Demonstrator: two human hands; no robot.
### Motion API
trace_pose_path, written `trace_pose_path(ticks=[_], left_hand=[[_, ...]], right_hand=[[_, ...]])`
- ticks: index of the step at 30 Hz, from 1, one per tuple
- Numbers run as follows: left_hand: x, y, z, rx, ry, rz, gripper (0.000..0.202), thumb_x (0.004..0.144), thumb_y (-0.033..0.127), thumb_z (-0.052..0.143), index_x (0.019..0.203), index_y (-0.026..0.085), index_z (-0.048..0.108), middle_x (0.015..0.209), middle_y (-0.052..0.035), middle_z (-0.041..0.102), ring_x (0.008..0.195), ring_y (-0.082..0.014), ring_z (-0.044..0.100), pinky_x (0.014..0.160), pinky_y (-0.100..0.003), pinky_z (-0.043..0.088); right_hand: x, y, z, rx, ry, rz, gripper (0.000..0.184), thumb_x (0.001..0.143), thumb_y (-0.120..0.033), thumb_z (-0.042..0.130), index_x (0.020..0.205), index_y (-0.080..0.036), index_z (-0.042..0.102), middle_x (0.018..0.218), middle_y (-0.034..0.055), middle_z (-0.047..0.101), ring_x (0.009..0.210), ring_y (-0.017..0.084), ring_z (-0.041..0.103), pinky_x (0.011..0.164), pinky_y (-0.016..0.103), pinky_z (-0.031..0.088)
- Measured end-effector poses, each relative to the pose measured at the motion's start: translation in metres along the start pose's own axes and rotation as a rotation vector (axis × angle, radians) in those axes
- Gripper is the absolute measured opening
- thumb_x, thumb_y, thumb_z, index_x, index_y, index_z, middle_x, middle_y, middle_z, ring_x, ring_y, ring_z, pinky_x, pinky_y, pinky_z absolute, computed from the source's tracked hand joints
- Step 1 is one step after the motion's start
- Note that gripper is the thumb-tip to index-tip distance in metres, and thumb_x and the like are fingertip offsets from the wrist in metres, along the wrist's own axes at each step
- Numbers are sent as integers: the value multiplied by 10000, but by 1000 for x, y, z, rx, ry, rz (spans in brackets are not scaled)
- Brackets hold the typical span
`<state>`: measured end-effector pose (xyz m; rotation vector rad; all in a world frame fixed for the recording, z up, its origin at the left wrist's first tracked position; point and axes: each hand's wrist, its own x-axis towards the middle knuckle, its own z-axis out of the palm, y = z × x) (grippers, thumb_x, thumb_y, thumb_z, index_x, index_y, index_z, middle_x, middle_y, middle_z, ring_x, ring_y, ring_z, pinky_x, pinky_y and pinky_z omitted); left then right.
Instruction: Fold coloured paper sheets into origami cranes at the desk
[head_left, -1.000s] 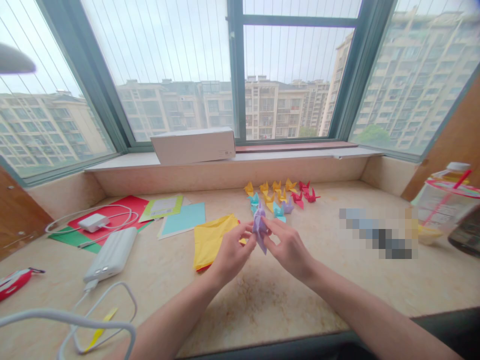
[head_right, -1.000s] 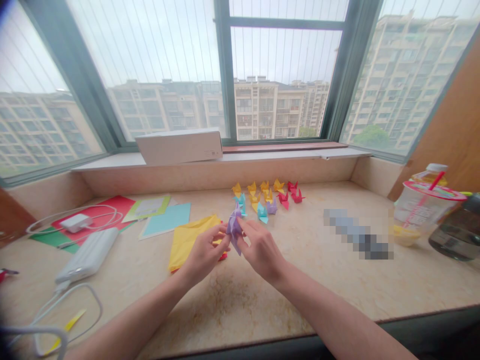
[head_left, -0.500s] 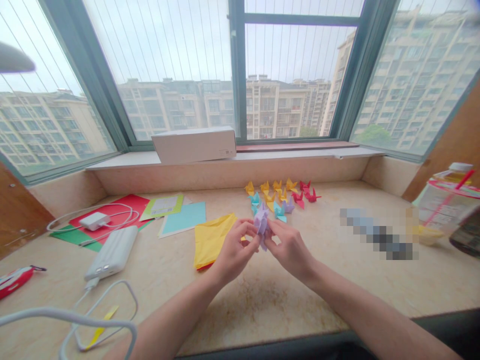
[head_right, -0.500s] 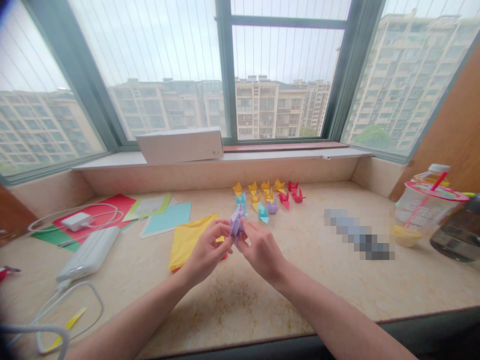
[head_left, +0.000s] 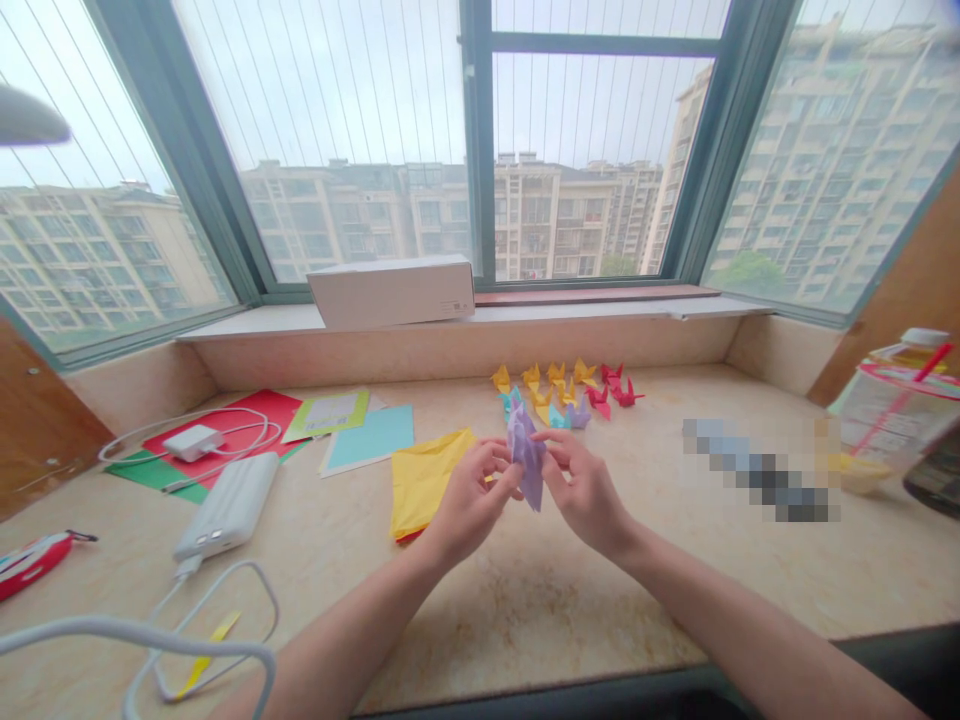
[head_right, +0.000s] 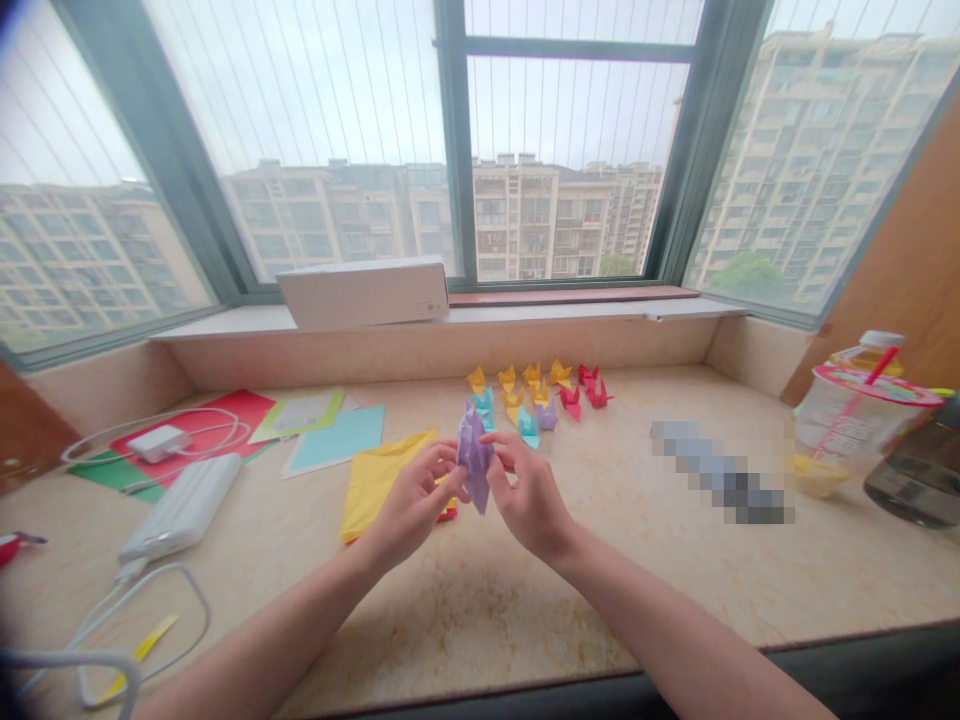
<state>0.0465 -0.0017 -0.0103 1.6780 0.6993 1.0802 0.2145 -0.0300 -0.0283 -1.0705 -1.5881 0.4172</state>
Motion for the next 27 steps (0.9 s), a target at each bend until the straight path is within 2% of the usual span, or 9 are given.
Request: trace_pose_path(ticks=[3,6,9,12,16,23,27], left_hand=[[0,0,-2,2,15,12,267,883,406,642,888,141,668,1166,-110,581,738,-117,645,634,-243,558],[-1,1,-3,-8,45,16,275,877,412,650,903,140,688,1165,-114,622,742,-123,653,645,-236,549],[1,3,-3,-88,70,-38,305,883,424,642,996,143,679,976,-83,703,671,-128,657,643,-247,539],[3,3,-4,-260,82,-92,340,872,436,654,1030,137,682,901,-79,726,754,-176,683,718,-290,548],[5,-1,-7,-396,51,-136,338,855,432,674,1022,141,712,962,-100,736,868,-215,689,772,-316,537],[6,-5,-6,-315,27,-150,319,852,433,682,983,147,734,884,-76,732,779,-178,670,759,-295,521],[5,-2,-4,-290,-6,-147,343,887,469,623,1004,163,726,892,-74,719,760,-165,651,744,-290,520]], right_hand=[[2,-1,-1,103,-2,57,368,970,-263,482,1333,-201,485,968,75,776,778,195,745,589,256,571],[3,0,-1,131,-10,75,355,974,-306,504,1312,-204,542,1040,96,763,908,225,740,674,302,600],[3,-1,0,106,-27,8,273,976,-317,516,1192,-210,645,1115,102,733,1033,241,700,838,376,590],[3,-2,0,40,-46,-120,250,969,-266,530,1172,-225,670,1199,108,668,1031,223,673,910,407,560],[2,-1,1,-18,-70,-220,316,937,-208,569,1242,-248,637,1257,111,575,909,182,657,879,407,569],[2,-1,0,-23,-38,-218,317,918,-198,598,1224,-252,658,1278,109,541,929,191,637,859,396,579],[3,2,1,-72,-15,-226,387,895,-167,621,1274,-245,627,1224,108,550,856,175,621,805,380,591]])
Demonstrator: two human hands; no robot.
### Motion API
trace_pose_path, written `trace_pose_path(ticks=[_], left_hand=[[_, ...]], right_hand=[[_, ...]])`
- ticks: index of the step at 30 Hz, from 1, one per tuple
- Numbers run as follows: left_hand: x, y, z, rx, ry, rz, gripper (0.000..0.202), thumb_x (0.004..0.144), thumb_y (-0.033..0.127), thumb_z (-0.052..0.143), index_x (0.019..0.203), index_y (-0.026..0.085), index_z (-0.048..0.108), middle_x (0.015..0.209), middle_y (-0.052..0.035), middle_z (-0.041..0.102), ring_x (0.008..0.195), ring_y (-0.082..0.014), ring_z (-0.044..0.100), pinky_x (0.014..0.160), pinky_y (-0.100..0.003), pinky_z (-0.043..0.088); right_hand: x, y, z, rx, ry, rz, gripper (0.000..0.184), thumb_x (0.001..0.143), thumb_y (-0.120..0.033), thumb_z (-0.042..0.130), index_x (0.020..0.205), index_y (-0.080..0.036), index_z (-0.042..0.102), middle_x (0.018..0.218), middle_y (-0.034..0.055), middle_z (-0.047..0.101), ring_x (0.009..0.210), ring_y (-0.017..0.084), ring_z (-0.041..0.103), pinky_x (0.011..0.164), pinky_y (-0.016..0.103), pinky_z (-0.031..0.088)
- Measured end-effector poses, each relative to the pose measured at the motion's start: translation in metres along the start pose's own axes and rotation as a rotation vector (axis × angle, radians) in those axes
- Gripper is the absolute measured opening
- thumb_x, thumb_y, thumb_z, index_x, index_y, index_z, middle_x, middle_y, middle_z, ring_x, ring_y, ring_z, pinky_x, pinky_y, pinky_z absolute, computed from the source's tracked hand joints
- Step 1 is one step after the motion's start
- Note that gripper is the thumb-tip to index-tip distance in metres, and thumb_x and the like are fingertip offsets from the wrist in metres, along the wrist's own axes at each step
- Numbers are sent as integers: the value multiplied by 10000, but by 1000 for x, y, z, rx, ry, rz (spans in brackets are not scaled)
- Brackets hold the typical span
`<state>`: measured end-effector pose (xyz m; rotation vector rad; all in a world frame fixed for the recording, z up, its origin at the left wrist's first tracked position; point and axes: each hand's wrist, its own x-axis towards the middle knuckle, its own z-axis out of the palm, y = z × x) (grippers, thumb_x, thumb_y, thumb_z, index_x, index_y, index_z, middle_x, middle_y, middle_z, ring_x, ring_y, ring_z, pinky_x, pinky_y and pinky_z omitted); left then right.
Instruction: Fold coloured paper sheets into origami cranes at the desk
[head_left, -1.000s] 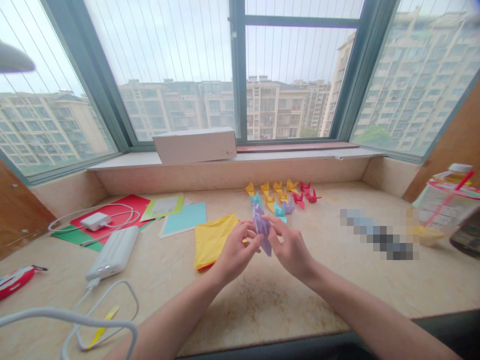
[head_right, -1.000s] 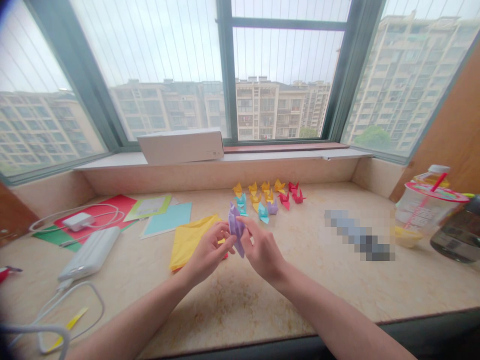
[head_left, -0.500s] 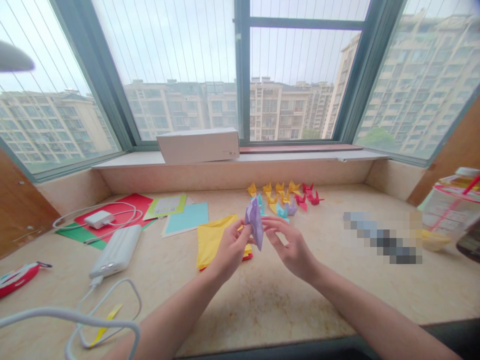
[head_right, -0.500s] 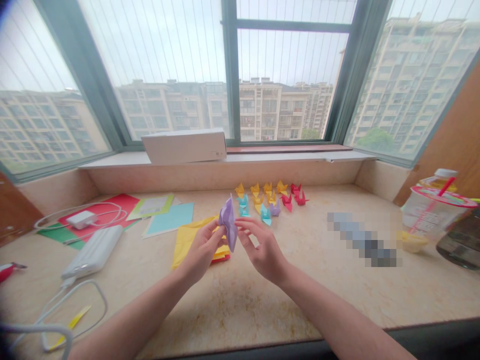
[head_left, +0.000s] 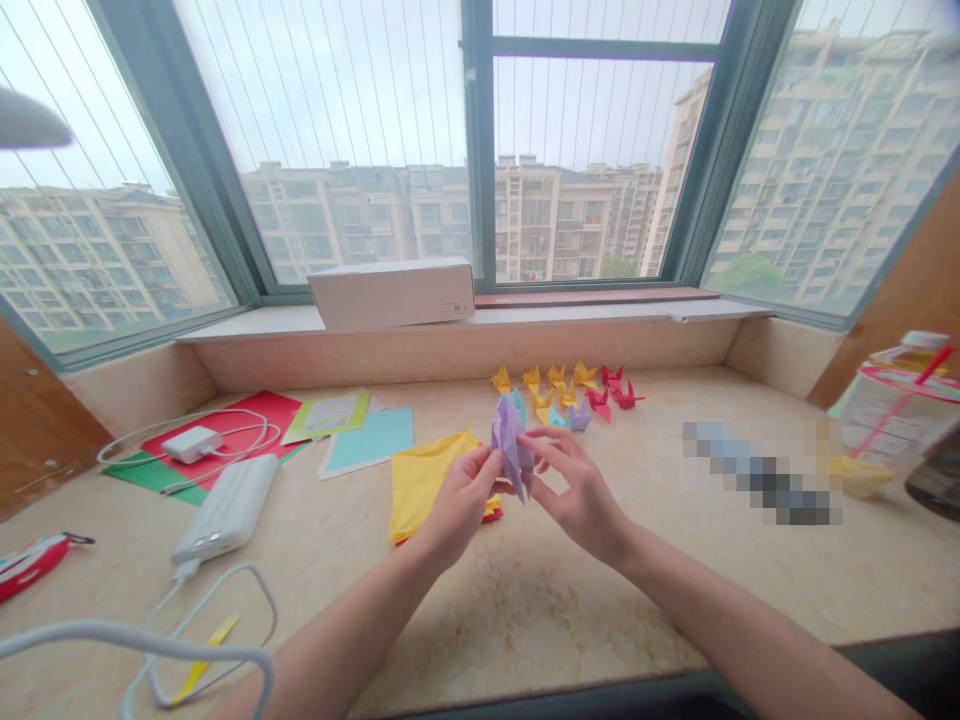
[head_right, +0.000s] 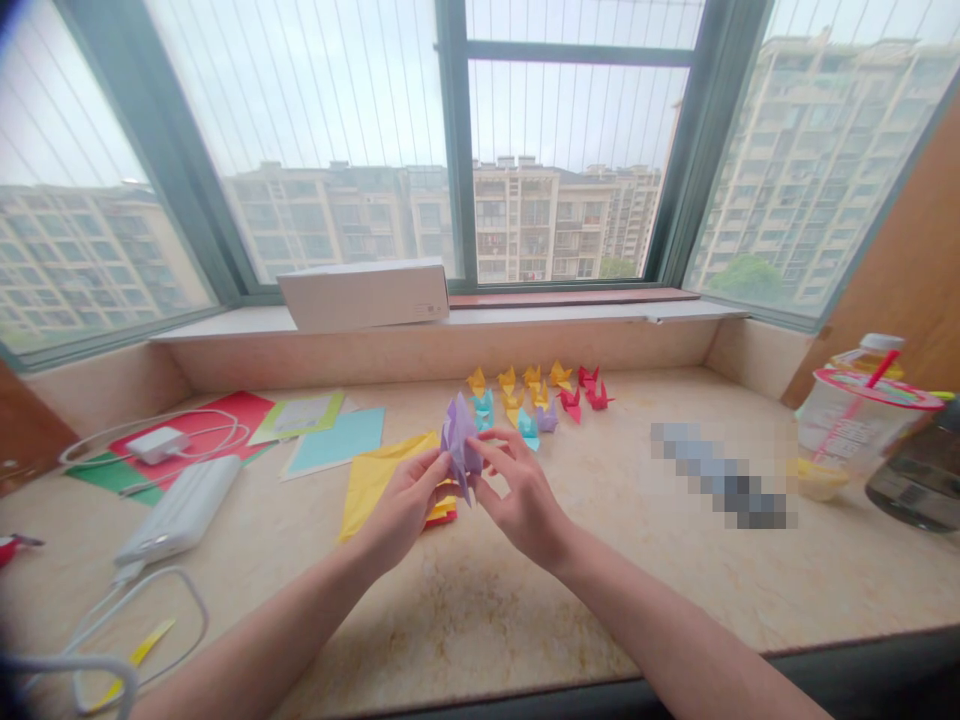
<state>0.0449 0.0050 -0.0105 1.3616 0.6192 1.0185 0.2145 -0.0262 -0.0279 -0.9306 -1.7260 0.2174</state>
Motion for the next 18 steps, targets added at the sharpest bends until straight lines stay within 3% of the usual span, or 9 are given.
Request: trace_pose_path(ticks=[4,9,18], left_hand=[[-3,4,0,118,-52,-46,345,880,479,626,1031,181,716,884,-62,703,713,-135,613,645,-229,481],[-7,7,3,207,-43,-81,364,795,411,735,1056,166,671,708,-10,635,603,-107,539,519,-184,373],[-4,3,3,223,-61,-63,167,841,273,624,944,142,626,650,14,569,556,-82,486,517,-189,356]], right_hand=[[-1,5,0,-49,17,-11,406,886,-149,623,1282,-236,619,1182,103,551,779,153,604,760,360,596],[-1,6,-1,-75,35,-48,406,896,-121,589,1282,-239,624,1122,90,565,782,153,611,759,342,594],[0,4,-2,-98,31,-46,405,897,-118,562,1272,-247,645,1123,90,581,870,179,637,820,356,585]])
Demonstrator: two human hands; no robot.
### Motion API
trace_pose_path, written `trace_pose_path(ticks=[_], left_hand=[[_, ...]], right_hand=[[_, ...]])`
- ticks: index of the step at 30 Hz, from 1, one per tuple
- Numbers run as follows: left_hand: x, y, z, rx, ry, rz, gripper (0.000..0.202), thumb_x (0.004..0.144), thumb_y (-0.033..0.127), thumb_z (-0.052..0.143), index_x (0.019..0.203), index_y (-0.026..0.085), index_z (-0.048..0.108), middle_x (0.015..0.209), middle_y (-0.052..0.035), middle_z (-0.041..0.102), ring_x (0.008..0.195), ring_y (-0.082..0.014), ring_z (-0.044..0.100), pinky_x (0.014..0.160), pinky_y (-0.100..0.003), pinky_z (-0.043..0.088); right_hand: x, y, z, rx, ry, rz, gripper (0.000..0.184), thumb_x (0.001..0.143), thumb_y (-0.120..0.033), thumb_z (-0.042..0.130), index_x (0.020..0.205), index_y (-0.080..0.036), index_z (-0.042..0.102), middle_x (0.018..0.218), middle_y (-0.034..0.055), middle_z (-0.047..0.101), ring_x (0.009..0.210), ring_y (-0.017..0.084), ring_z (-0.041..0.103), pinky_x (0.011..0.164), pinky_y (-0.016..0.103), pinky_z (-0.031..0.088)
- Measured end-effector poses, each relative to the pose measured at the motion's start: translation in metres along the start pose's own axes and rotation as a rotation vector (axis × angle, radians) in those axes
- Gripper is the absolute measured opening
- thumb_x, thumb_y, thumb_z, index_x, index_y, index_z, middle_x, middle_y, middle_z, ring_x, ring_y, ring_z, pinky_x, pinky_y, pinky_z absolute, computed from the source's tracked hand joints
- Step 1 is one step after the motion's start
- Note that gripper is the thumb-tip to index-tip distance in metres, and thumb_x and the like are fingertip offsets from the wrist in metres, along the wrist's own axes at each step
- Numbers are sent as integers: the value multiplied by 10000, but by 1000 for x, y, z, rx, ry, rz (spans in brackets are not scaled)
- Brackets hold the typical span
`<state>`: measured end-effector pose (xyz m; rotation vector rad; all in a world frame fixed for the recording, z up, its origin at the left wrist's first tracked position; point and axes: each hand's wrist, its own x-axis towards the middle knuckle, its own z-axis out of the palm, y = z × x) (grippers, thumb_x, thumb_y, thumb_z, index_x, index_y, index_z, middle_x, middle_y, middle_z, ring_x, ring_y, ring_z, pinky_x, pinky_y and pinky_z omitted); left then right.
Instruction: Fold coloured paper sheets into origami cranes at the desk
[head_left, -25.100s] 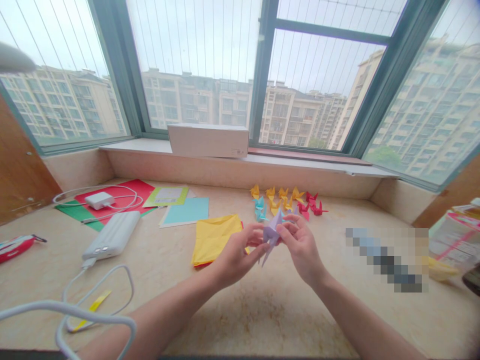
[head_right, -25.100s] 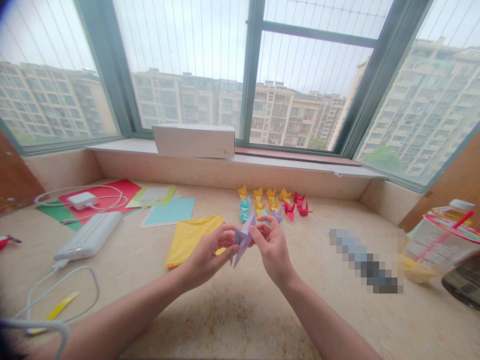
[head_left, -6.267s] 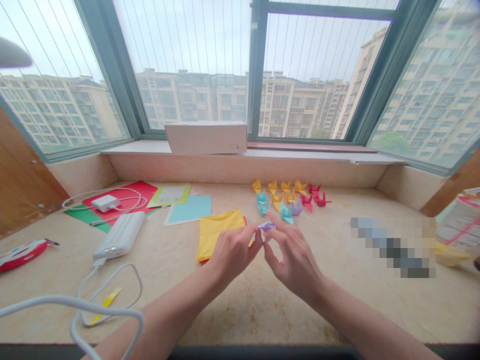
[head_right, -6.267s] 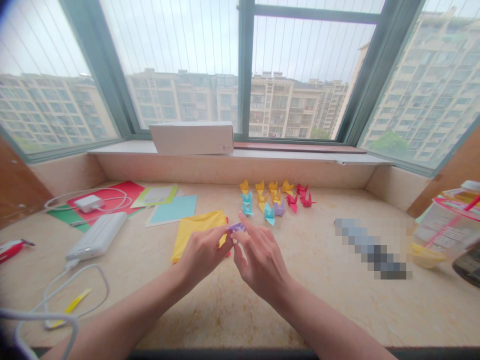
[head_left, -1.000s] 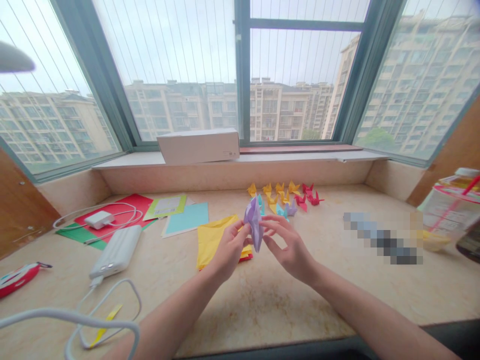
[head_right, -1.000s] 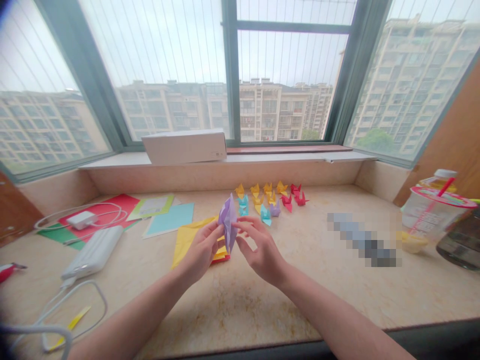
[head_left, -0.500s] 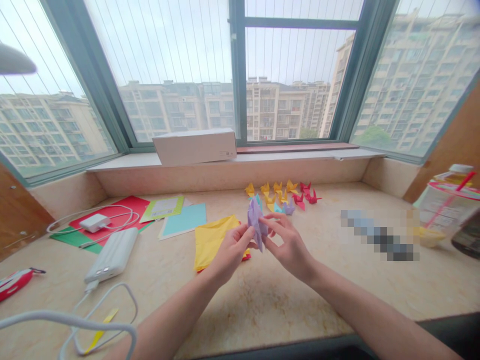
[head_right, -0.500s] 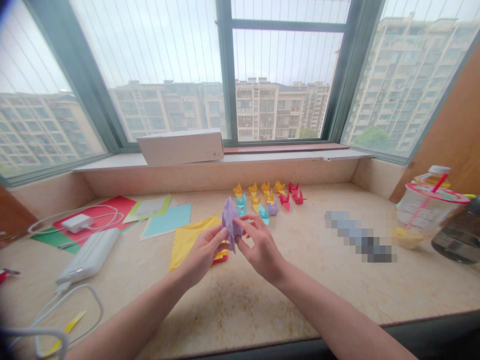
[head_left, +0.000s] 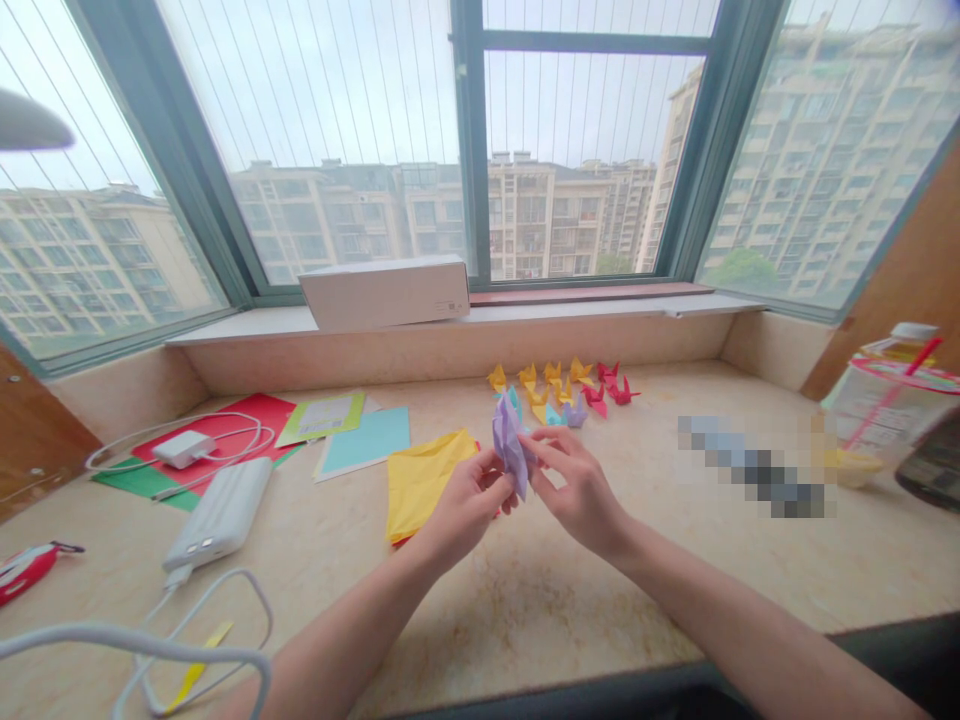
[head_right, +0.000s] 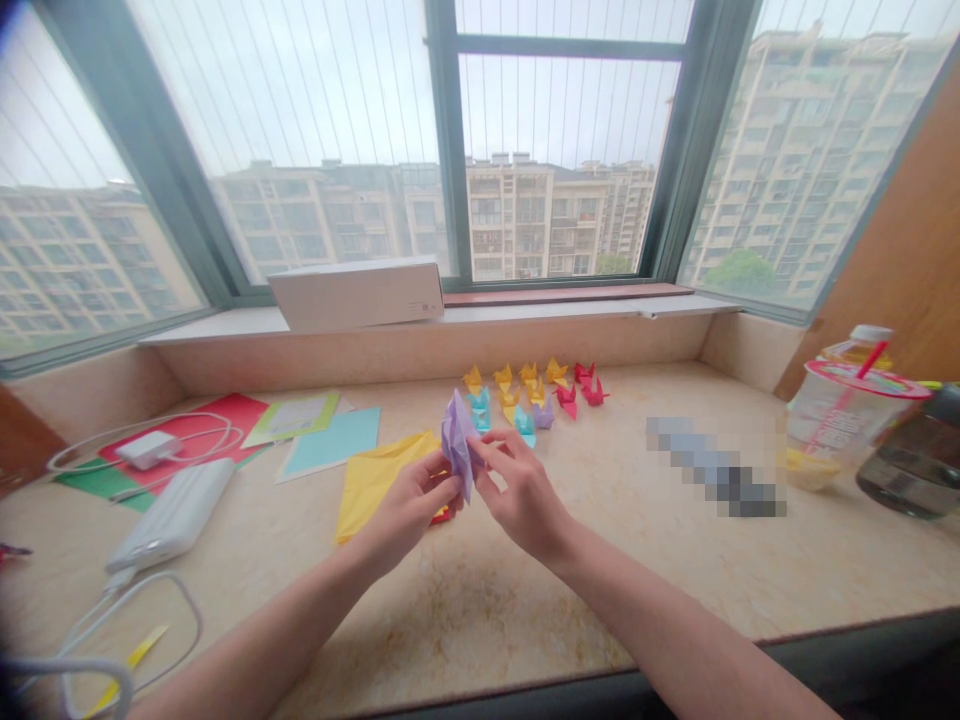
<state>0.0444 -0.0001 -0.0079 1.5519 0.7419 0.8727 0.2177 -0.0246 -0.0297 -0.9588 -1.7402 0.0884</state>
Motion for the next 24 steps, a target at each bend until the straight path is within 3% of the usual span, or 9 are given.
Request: trace_pose_path(ticks=[6,11,14,17,24], left_hand=[[-4,9,3,32,-38,76,302,849,314,637,1079,118,644,720,-13,599,617,-102,519,554,-207,416],[-6,8,3,109,44,127,457,917,411,551,1282,137,580,811,-45,637,637,-124,564,546,-227,461],[-2,1,-1,237,173,180,376,896,381,590,1198,161,631,837,-42,636,642,-127,574,528,-221,460],[1,-4,-5,389,263,252,272,849,346,662,1055,168,661,789,-15,610,637,-123,567,542,-218,454],[1,-7,-9,596,320,386,214,829,310,696,998,192,640,814,-2,623,624,-116,542,587,-232,444]], right_hand=[[1,-1,-1,49,15,35,409,853,-111,584,1238,-221,669,1112,98,609,915,195,644,860,360,567],[7,0,0,409,-54,283,303,873,-239,610,1159,-223,709,1105,90,661,920,200,661,834,349,562],[10,0,0,671,-178,453,316,870,-373,656,1139,-218,717,964,67,713,817,190,664,787,346,550],[11,-1,-3,767,-257,540,339,842,-413,700,1099,-195,736,822,41,708,725,166,622,737,318,513],[12,-3,-14,702,-386,495,302,882,-436,636,992,-184,759,792,41,683,732,169,575,713,309,470]])
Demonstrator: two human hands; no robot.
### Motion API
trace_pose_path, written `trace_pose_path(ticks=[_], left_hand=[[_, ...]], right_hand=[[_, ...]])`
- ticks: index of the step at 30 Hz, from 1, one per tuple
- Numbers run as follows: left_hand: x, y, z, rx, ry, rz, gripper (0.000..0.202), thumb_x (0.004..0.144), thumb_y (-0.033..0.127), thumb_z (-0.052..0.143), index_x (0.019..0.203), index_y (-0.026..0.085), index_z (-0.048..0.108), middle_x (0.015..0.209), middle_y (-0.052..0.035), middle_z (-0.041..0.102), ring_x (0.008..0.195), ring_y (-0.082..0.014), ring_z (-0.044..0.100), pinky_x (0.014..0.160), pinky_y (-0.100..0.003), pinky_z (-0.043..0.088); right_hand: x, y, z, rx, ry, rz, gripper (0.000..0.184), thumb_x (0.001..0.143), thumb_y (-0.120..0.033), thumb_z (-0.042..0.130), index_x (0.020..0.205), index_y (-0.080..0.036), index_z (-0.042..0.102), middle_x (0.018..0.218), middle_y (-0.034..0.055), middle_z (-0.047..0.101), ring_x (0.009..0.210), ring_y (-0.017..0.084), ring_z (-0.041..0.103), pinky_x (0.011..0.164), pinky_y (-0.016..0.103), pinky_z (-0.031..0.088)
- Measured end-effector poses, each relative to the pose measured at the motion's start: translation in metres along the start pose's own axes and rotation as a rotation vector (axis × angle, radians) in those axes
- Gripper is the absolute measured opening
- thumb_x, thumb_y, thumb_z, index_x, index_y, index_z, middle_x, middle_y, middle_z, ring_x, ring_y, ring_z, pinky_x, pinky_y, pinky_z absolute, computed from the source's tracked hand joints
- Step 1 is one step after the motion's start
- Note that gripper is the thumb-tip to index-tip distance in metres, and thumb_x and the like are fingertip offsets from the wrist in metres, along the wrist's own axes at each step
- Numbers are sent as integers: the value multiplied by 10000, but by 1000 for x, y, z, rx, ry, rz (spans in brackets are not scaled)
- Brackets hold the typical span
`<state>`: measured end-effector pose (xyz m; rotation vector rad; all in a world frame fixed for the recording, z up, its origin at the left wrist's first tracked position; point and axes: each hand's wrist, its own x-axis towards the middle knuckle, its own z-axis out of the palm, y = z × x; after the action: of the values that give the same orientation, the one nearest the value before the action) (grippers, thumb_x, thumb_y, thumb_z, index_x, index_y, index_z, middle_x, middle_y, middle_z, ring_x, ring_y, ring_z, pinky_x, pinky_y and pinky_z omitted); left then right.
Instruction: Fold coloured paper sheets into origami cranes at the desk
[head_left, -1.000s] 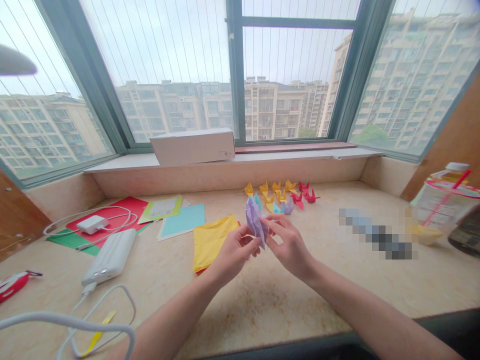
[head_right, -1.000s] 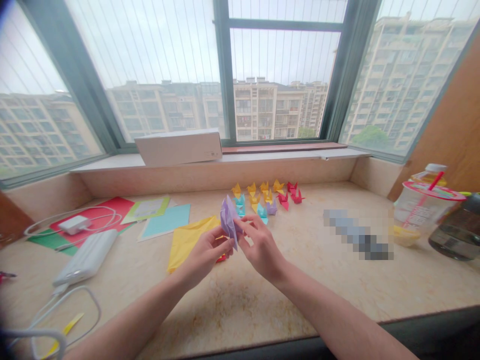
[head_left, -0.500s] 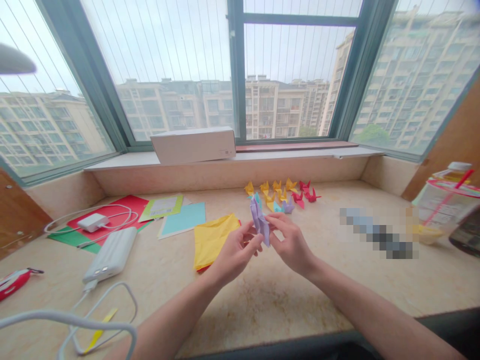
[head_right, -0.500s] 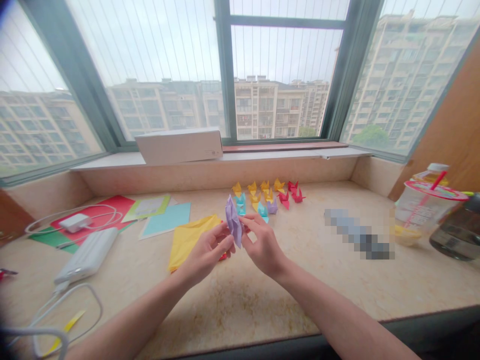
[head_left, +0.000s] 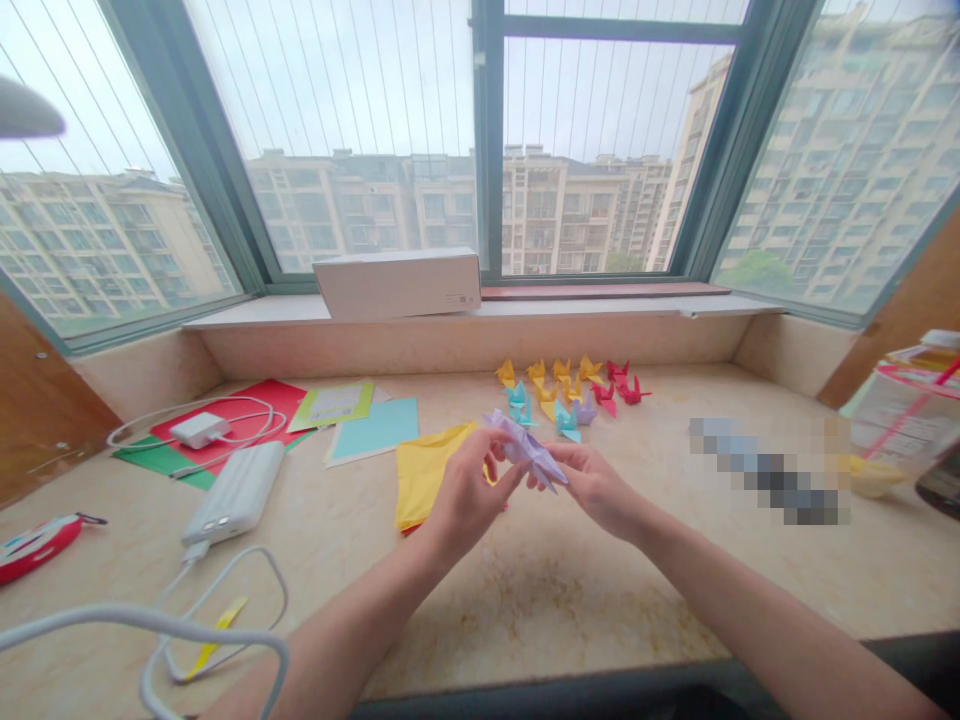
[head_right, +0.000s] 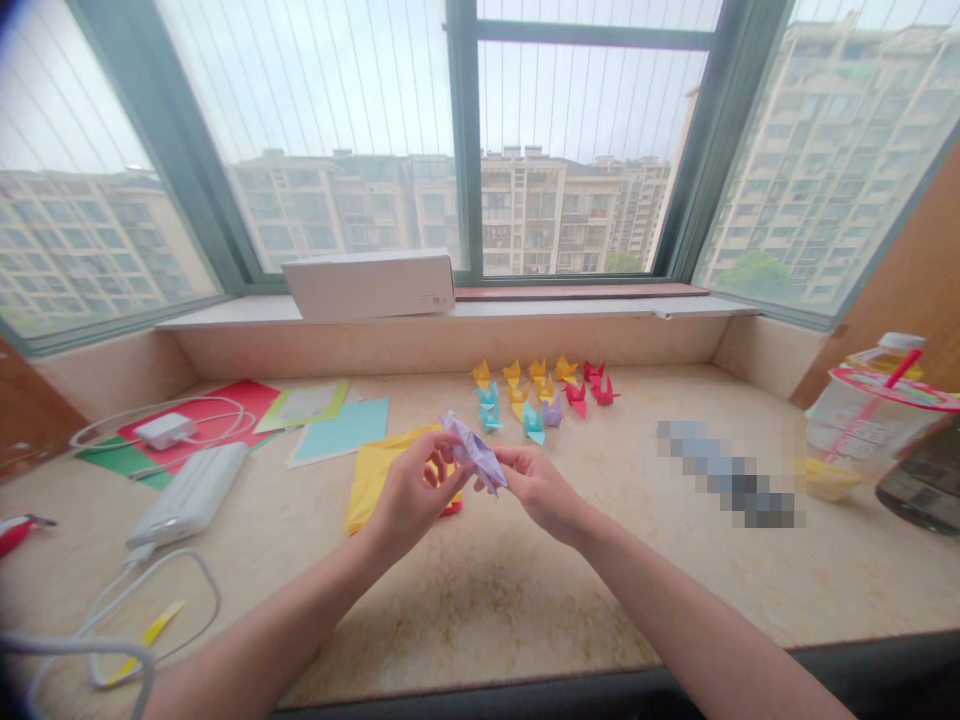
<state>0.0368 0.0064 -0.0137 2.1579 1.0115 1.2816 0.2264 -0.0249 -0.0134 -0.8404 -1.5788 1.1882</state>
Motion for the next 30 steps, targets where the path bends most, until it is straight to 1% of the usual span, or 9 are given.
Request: trace_pose_path(ticks=[3,6,10,12,15,20,22,25,30], left_hand=[[-1,-2,-1,45,-16,60,176,878,337,653,986,198,644,821,-4,618,631,-117,542,619,-242,446],[-1,-4,-3,57,-41,88,156,928,327,594,990,198,656,860,-17,615,641,-113,549,642,-245,451],[-1,-6,-3,68,-63,137,160,954,293,554,971,198,681,896,-45,628,719,-139,584,675,-256,459],[-1,-7,-4,77,-72,169,166,958,278,544,954,199,690,896,-56,632,762,-157,598,686,-262,463],[-2,-8,-4,80,-72,213,188,971,256,515,961,200,694,908,-66,633,810,-169,607,716,-271,470],[-2,-9,-6,72,-64,249,213,985,258,486,1028,216,690,927,-65,629,842,-168,612,754,-281,489],[-2,-6,-5,56,-45,231,201,974,260,504,1054,218,684,943,-64,636,836,-165,620,743,-277,501],[-1,1,-5,-14,-14,145,179,944,288,552,1049,196,665,944,-62,647,782,-152,633,683,-257,519],[-1,13,-4,-175,-70,-12,250,900,387,609,998,162,656,975,-88,686,813,-173,664,670,-256,531]], right_hand=[[0,0,0,-20,-7,-7,296,893,-436,605,939,-188,760,824,51,699,772,188,597,761,340,481],[0,3,3,81,16,-3,337,894,-453,571,924,-172,755,865,74,713,807,206,626,775,355,487],[1,7,4,196,48,66,561,915,-629,442,936,-155,743,891,105,723,809,226,659,758,368,500],[1,8,4,192,56,89,573,897,-662,465,922,-159,738,851,94,720,785,219,663,748,359,497],[1,4,4,172,43,97,424,873,-553,595,914,-157,741,829,78,708,771,198,654,739,332,485],[0,-1,5,164,21,106,311,839,-385,660,1066,-186,733,887,56,700,733,161,622,721,308,491],[1,1,5,140,35,87,307,831,-369,675,1077,-191,723,850,44,693,698,148,603,688,297,488],[3,9,5,63,110,23,336,808,-397,709,1076,-194,699,802,27,675,643,137,580,624,282,478],[3,17,7,-240,288,-101,370,851,-407,683,1157,-206,630,943,49,653,675,135,593,614,275,491]])
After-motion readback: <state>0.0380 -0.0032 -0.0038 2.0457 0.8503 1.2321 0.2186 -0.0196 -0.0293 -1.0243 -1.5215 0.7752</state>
